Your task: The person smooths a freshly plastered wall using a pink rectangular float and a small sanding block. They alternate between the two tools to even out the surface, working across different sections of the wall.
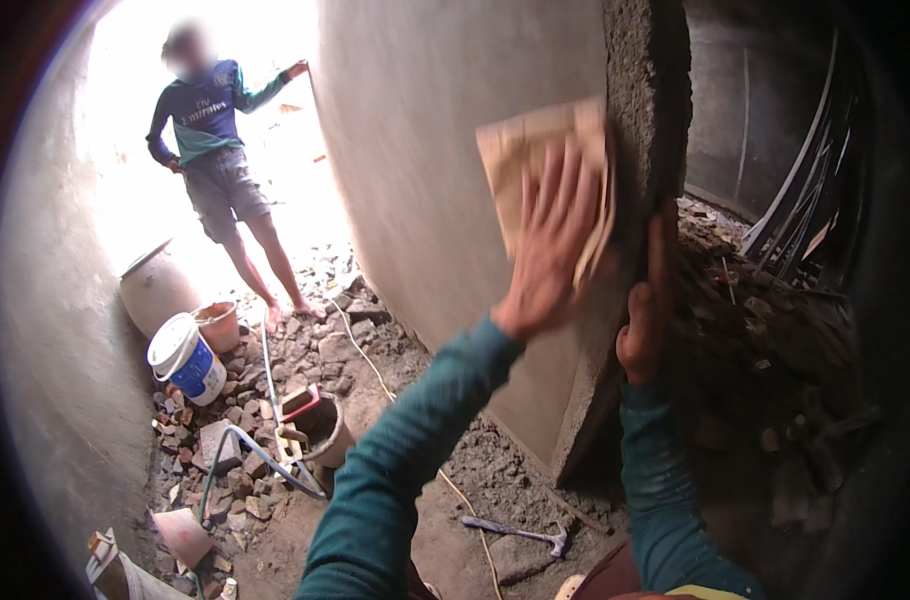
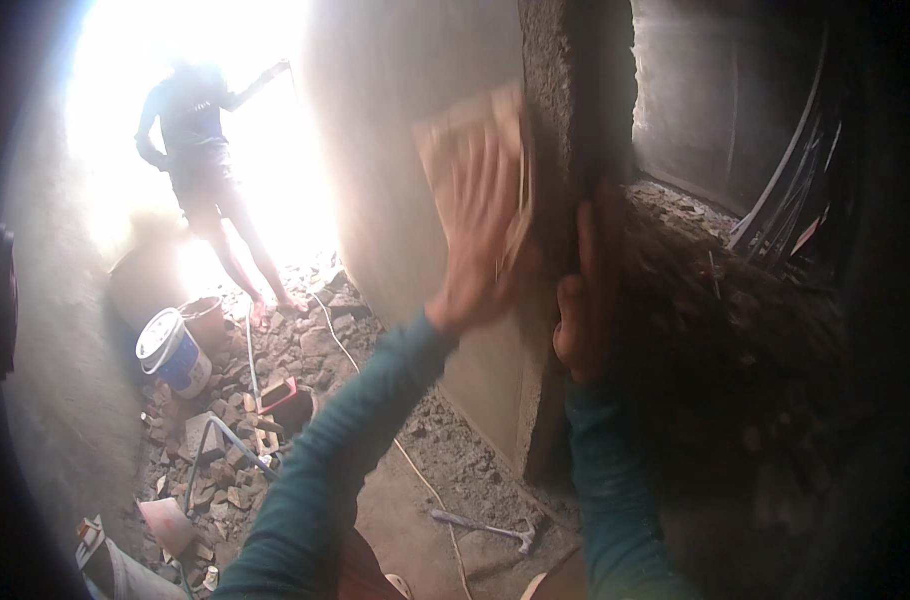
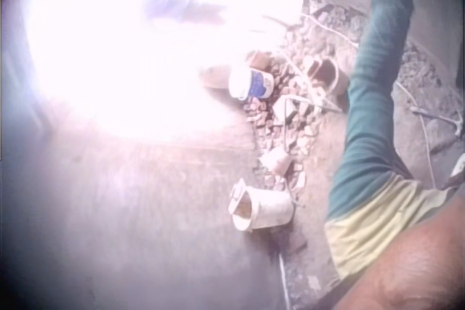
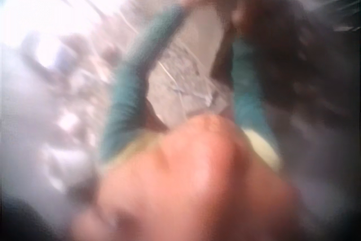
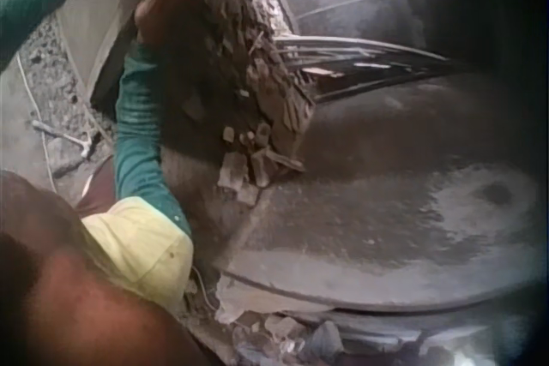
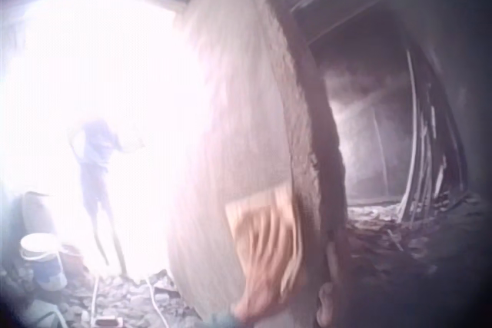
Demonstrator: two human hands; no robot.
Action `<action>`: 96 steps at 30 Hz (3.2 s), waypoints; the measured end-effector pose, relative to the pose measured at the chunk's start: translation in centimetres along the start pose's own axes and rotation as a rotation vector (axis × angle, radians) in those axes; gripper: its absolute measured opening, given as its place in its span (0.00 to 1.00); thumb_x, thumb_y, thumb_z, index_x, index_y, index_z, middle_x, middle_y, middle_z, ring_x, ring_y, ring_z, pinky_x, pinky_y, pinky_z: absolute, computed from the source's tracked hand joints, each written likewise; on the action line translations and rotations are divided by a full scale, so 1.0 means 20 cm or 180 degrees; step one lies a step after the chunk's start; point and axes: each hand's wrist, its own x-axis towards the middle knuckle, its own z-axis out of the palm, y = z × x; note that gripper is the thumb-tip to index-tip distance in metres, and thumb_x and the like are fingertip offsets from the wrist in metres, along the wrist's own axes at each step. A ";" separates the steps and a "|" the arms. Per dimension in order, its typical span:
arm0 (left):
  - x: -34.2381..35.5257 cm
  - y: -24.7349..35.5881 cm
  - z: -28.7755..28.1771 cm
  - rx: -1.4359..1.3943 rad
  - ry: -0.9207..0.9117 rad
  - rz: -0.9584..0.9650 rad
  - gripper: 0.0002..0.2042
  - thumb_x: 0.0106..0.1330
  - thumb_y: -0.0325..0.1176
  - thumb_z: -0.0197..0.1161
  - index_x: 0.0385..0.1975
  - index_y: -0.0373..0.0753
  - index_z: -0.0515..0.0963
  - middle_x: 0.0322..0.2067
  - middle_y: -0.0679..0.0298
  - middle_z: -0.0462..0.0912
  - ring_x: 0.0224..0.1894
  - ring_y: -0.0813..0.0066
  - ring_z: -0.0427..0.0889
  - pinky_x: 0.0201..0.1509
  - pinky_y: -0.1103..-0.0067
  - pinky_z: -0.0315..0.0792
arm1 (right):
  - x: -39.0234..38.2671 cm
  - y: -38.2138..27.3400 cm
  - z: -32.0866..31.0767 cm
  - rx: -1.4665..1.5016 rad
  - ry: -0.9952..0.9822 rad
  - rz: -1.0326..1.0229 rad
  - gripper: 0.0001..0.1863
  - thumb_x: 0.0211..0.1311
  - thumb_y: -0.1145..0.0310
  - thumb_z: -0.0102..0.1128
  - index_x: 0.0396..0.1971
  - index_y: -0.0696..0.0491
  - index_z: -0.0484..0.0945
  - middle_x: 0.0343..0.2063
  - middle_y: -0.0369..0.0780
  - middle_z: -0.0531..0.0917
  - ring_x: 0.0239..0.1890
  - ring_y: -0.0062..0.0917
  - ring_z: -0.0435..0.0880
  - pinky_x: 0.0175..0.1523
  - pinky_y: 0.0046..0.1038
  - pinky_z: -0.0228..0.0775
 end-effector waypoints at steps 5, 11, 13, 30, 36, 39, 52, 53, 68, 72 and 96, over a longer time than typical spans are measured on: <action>-0.35 -0.08 -0.02 -0.0189 -0.0166 -0.0707 0.42 0.81 0.54 0.47 0.83 0.29 0.46 0.84 0.43 0.42 0.87 0.45 0.33 0.87 0.52 0.28 | 0.05 0.04 -0.06 0.0043 0.0032 -0.0282 0.41 0.86 0.44 0.30 0.81 0.64 0.55 0.82 0.55 0.54 0.85 0.48 0.49 0.86 0.46 0.37; 0.59 -0.23 -0.19 0.0072 0.0387 -0.0099 0.39 0.81 0.48 0.51 0.84 0.35 0.47 0.85 0.46 0.44 0.87 0.45 0.37 0.87 0.51 0.30 | 0.20 -0.01 -0.05 -0.0052 0.0639 0.0396 0.41 0.86 0.44 0.35 0.84 0.58 0.50 0.84 0.49 0.52 0.86 0.39 0.47 0.87 0.43 0.37; 0.55 -0.16 -0.13 0.0032 0.0334 0.0163 0.39 0.80 0.47 0.52 0.84 0.34 0.48 0.85 0.46 0.44 0.87 0.44 0.38 0.86 0.51 0.30 | 0.22 0.08 -0.08 -0.0182 0.0527 0.0391 0.39 0.87 0.47 0.36 0.83 0.59 0.49 0.84 0.51 0.52 0.86 0.43 0.47 0.87 0.44 0.37; 1.23 -0.37 -0.33 0.0130 0.0521 0.0529 0.39 0.80 0.45 0.51 0.84 0.32 0.48 0.84 0.43 0.45 0.86 0.45 0.38 0.87 0.53 0.31 | 0.42 -0.12 -0.20 -0.0690 -0.0250 0.0611 0.60 0.71 0.25 0.49 0.81 0.65 0.52 0.79 0.60 0.59 0.82 0.53 0.56 0.84 0.50 0.46; 0.70 -0.18 -0.24 0.0499 -0.0039 -0.0165 0.40 0.77 0.45 0.49 0.83 0.28 0.49 0.84 0.40 0.45 0.86 0.39 0.37 0.87 0.52 0.31 | 0.34 -0.12 -0.21 -0.1067 -0.0625 0.0780 0.62 0.71 0.24 0.51 0.82 0.65 0.50 0.80 0.63 0.54 0.82 0.58 0.53 0.83 0.53 0.45; 1.20 -0.46 -0.34 0.0626 0.0374 0.0505 0.35 0.82 0.46 0.47 0.83 0.32 0.52 0.84 0.43 0.47 0.86 0.45 0.40 0.88 0.54 0.35 | 0.32 -0.10 -0.18 -0.0769 -0.0678 0.1073 0.61 0.71 0.25 0.51 0.82 0.65 0.50 0.80 0.63 0.51 0.82 0.60 0.51 0.83 0.54 0.45; 1.17 -0.45 -0.31 0.0324 0.0349 0.0620 0.34 0.82 0.39 0.53 0.83 0.35 0.52 0.84 0.46 0.47 0.87 0.48 0.39 0.87 0.54 0.35 | 0.23 -0.11 -0.11 0.0480 -0.0210 0.1783 0.63 0.70 0.28 0.58 0.84 0.59 0.41 0.83 0.62 0.43 0.84 0.61 0.40 0.84 0.61 0.35; 1.34 -0.54 -0.30 0.0496 0.0505 0.0752 0.34 0.82 0.40 0.53 0.83 0.36 0.53 0.84 0.46 0.48 0.87 0.47 0.41 0.87 0.54 0.37 | 0.23 -0.10 -0.11 0.0456 -0.0229 0.1869 0.63 0.70 0.28 0.57 0.84 0.59 0.41 0.83 0.62 0.43 0.84 0.61 0.39 0.84 0.60 0.35; 1.29 -0.52 -0.31 0.0355 0.0392 0.0655 0.38 0.79 0.46 0.56 0.84 0.38 0.52 0.85 0.48 0.47 0.87 0.48 0.40 0.87 0.51 0.32 | 0.05 0.03 -0.07 0.0781 -0.0708 0.2492 0.61 0.71 0.26 0.52 0.84 0.59 0.41 0.83 0.60 0.44 0.84 0.59 0.42 0.84 0.59 0.37; 1.97 -0.74 -0.56 0.1086 0.0847 0.0746 0.32 0.87 0.50 0.41 0.81 0.34 0.57 0.82 0.45 0.53 0.85 0.47 0.49 0.87 0.62 0.41 | 0.02 0.03 -0.07 0.0768 -0.0727 0.2536 0.61 0.71 0.26 0.51 0.84 0.59 0.41 0.83 0.59 0.44 0.84 0.58 0.43 0.84 0.59 0.37; 0.98 -0.57 -0.30 0.0049 0.0340 -0.0112 0.41 0.78 0.44 0.58 0.85 0.40 0.47 0.85 0.49 0.43 0.87 0.49 0.36 0.88 0.54 0.29 | 0.05 0.07 -0.10 0.0654 -0.0559 0.2481 0.60 0.72 0.24 0.44 0.84 0.58 0.41 0.83 0.57 0.46 0.84 0.56 0.47 0.84 0.58 0.42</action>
